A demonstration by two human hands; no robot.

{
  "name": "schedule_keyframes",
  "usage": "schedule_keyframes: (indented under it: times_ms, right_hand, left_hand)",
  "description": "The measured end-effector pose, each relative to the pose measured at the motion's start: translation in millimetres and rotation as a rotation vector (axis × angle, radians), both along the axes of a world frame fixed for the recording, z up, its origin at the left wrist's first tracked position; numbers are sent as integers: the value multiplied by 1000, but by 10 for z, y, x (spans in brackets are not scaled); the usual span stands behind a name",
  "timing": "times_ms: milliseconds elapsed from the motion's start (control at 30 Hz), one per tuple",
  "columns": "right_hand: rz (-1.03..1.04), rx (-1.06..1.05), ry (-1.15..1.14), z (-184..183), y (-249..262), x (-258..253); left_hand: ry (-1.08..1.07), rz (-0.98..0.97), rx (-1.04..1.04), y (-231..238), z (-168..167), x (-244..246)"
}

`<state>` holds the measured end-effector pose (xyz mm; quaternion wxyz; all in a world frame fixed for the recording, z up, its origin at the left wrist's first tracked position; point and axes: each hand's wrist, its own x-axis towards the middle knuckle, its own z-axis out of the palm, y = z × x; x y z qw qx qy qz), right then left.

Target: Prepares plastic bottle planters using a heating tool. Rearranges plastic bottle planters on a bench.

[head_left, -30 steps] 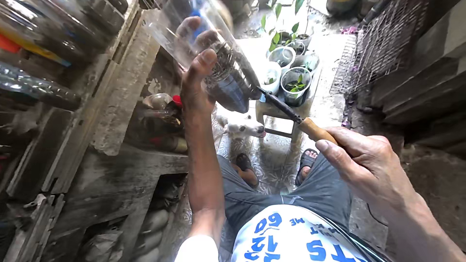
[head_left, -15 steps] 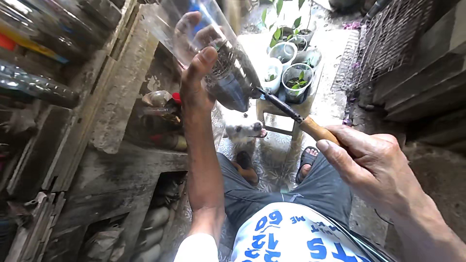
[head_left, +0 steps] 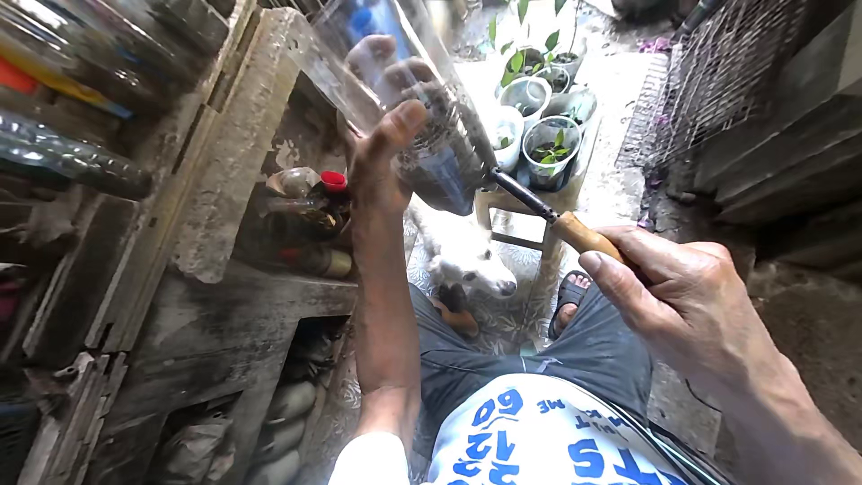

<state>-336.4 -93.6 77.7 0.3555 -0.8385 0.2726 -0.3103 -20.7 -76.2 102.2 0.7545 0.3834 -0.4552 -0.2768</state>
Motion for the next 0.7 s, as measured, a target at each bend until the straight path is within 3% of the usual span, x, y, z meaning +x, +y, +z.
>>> schedule_keyframes:
  times_ms: [267,700]
  right_hand:
    - [-31,-24,-16,106,56,-110]
    - [-84,-28,42,63,120,0]
  left_hand:
    - [-21,130,14,-47,-82,101]
    - [-170,141,-43,-3,-6,-90]
